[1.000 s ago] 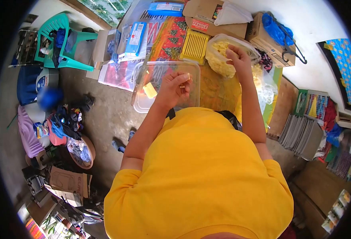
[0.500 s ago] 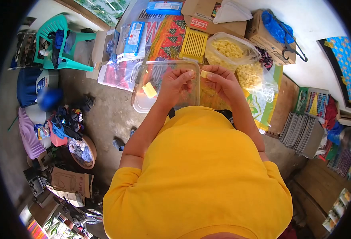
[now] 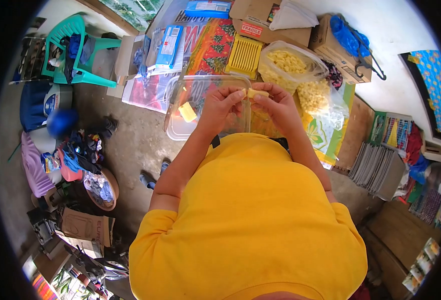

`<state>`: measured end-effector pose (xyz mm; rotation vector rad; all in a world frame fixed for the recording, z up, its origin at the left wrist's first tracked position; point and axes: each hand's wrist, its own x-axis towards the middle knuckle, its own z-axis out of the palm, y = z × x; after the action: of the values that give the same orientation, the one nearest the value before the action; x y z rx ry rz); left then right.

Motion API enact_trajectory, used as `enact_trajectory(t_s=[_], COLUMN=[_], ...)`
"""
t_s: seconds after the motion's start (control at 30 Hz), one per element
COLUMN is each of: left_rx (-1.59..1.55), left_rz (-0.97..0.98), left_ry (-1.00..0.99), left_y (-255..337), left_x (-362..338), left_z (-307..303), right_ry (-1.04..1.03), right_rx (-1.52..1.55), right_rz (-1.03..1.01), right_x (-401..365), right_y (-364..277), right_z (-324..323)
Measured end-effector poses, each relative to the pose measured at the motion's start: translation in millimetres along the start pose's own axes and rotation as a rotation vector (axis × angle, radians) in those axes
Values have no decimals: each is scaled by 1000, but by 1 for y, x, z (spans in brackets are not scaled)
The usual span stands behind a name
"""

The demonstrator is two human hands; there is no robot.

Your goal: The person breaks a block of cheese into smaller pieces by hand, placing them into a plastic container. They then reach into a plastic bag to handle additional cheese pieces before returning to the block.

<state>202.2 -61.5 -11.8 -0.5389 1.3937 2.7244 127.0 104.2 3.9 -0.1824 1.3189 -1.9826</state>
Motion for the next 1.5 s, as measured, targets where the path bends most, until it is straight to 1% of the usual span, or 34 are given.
enact_trajectory(t_s=[0.13, 0.23, 0.4, 0.5, 0.8, 1.1, 1.23, 1.5], left_rx=[111, 157, 96, 8, 177, 169, 160, -2], left_rz=[48, 69, 44, 33, 87, 92, 60, -61], left_ry=[13, 16, 7, -1, 19, 10, -8, -42], left_y=[-3, -1, -5, -5, -5, -7, -5, -4], left_x=[1, 0, 2, 3, 1, 0, -1, -2], left_z=[0, 2, -2, -2, 3, 3, 3, 3], right_ry=[44, 40, 55, 69, 41, 19, 1, -20], right_rx=[-176, -193, -175, -156, -167, -177, -180, -30], right_rz=[-99, -135, -117, -99, -135, -130, -122, -55], right_x=[0, -1, -4, -6, -5, -7, -8, -10], right_y=[2, 2, 0, -2, 1, -2, -2, -2], right_z=[2, 4, 6, 7, 6, 5, 4, 1])
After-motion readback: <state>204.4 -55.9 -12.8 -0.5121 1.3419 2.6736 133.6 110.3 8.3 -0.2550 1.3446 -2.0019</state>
